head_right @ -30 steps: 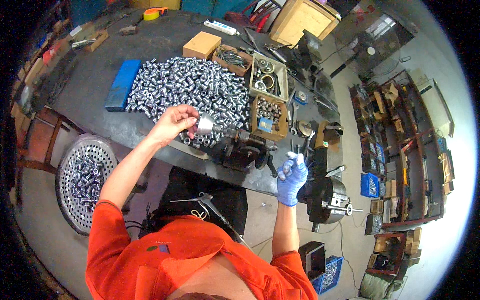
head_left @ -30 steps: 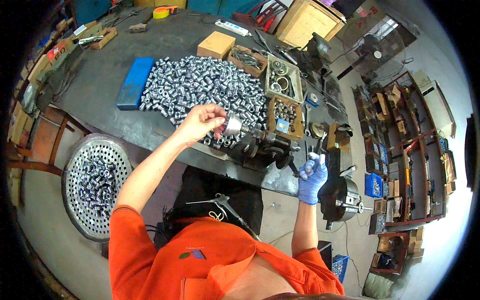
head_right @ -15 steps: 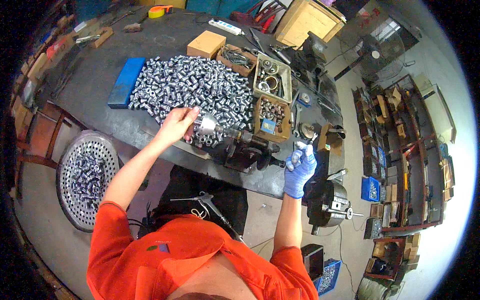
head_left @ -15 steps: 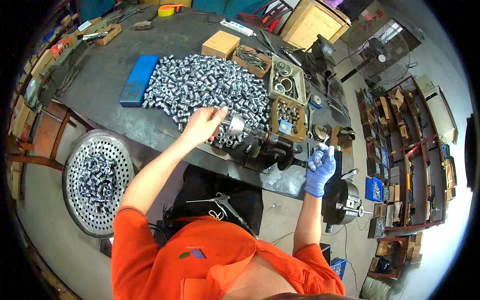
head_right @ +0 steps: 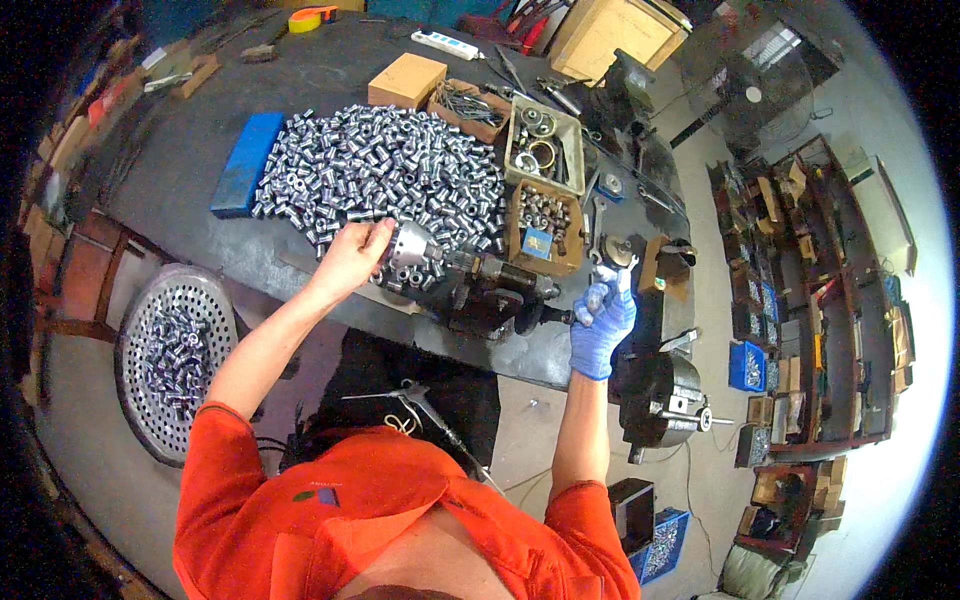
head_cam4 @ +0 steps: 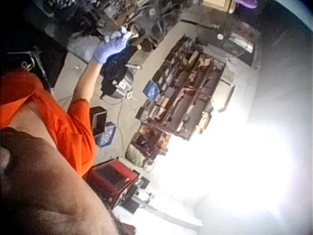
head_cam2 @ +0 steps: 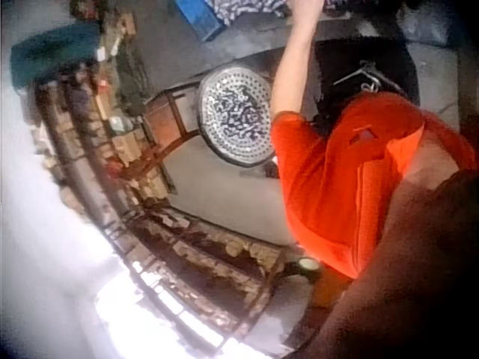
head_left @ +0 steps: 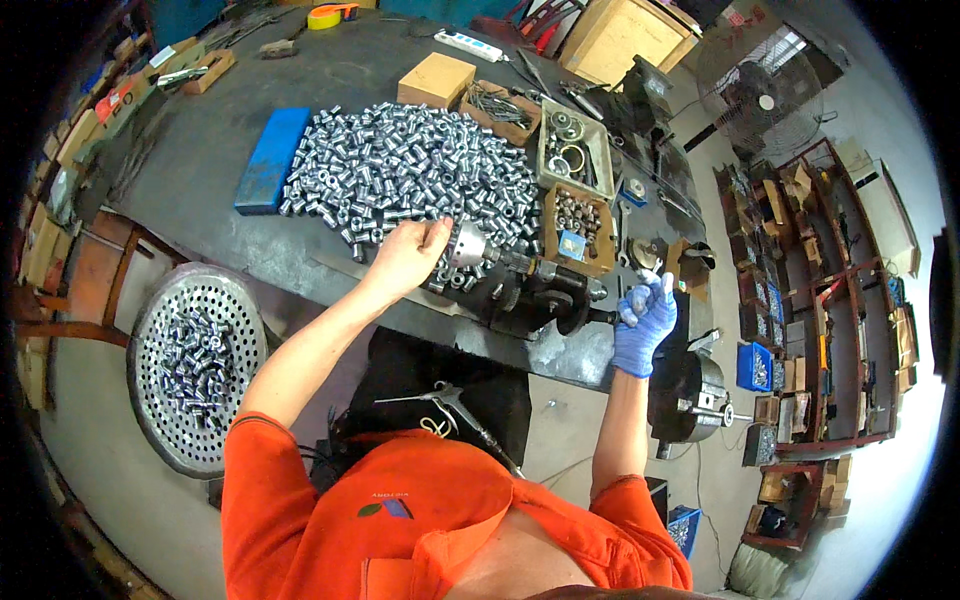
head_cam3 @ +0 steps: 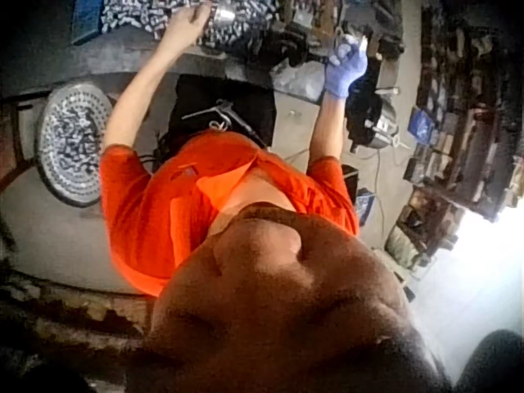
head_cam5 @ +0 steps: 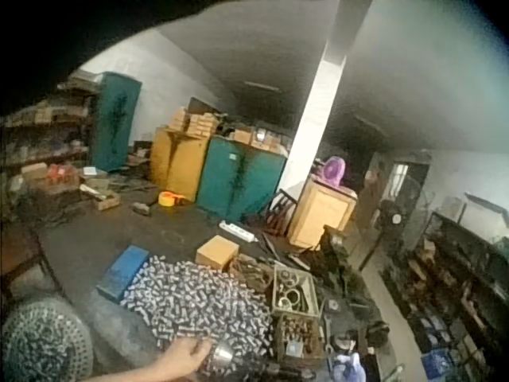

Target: The person assembles metal components by picking up small metal parts from a large pile and fitting them onto a larger cylindrical component held in a vice, then using an air duster to clean the assembly.

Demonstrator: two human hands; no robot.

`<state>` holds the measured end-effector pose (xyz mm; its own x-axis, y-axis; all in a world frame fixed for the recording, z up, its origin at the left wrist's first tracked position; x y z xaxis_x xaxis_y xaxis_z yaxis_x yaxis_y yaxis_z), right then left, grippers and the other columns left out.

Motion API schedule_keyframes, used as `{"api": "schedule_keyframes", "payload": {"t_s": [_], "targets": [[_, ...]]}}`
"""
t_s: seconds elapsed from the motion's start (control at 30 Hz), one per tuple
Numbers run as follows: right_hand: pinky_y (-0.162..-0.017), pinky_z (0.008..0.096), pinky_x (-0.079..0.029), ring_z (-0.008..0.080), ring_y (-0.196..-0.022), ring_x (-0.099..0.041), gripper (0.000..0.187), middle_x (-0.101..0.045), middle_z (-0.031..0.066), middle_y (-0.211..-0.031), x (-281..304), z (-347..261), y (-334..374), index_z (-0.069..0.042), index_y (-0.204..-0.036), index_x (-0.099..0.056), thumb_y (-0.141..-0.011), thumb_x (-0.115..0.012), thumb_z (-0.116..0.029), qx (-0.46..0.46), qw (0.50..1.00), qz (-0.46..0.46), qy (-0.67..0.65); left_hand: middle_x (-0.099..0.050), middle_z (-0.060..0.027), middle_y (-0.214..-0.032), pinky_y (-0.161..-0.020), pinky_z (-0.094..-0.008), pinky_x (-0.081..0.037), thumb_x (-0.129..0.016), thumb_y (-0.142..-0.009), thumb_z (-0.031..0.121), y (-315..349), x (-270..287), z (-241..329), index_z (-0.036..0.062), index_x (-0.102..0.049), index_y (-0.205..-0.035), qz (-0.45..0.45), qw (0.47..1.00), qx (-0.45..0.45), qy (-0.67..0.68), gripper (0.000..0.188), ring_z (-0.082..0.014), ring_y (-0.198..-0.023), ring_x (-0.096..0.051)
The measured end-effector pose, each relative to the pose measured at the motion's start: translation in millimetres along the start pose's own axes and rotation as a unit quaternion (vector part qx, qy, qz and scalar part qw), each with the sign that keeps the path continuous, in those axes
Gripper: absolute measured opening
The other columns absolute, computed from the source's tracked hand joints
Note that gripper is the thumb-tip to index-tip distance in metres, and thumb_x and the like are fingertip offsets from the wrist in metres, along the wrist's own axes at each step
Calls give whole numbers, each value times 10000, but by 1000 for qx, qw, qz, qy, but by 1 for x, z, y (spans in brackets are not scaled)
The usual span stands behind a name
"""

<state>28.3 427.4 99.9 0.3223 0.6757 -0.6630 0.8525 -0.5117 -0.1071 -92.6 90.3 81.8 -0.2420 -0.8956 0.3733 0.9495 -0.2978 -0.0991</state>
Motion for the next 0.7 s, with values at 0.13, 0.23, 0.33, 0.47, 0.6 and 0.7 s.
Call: {"api": "schedule_keyframes", "payload": {"t_s": [0.13,0.23,0.33,0.47,0.6,0.7], "targets": [[-307,191,-236,55,-362,-300,390,-427,0,-476,-1,-3,13,24,-883,-603,-912,-468,-341,7,998,7,56,-516,-149,-534,-521,-370,-393,-476,-890,368,-1,-3,-11,-50,-586,-733,6,998,6,69,460,-210,-501,-506],[-312,186,-248,46,-377,-314,372,-421,-11,-495,-4,-5,28,35,-891,-589,-896,-505,-328,7,997,-18,69,-508,-101,-520,-509,-343,-375,-480,-891,374,-3,-5,-19,-60,-573,-716,6,995,18,94,478,-149,-510,-476],[-309,185,-250,42,-391,-346,366,-446,-11,-516,6,-3,35,33,-876,-582,-873,-547,-331,11,997,-8,78,-478,-67,-512,-492,-324,-348,-477,-895,380,-2,-12,-26,-61,-554,-688,-43,991,77,99,493,-128,-505,-434],[-310,187,-234,43,-386,-328,339,-450,-14,-515,1,-6,25,3,-863,-594,-885,-531,-330,12,998,7,68,-416,-33,-499,-475,-318,-315,-482,-898,362,-4,-12,-26,-54,-538,-670,-22,994,25,105,478,-111,-503,-358],[-303,204,-234,57,-370,-322,370,-456,-11,-513,-10,-4,-11,-3,-843,-600,-901,-487,-350,13,997,24,66,-405,-41,-512,-477,-315,-312,-483,-899,330,-1,-10,-16,-54,-541,-697,-31,995,4,94,438,-108,-507,-355],[-299,200,-249,51,-384,-359,305,-464,-19,-521,2,9,-41,-18,-812,-599,-870,-554,-314,11,995,52,89,-424,-57,-521,-487,-311,-329,-473,-904,310,-2,-13,-13,-51,-545,-726,-45,995,14,91,409,-112,-517,-374]]}}
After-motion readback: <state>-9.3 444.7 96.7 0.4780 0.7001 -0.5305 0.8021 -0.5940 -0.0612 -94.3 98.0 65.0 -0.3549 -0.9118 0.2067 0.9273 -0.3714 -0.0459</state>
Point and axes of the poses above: each hand's wrist, its own y-axis away from the middle knuckle, its own x-axis out of the back of the hand, z = x × y, the point moved 10 cm from there along -y, towards the middle knuckle
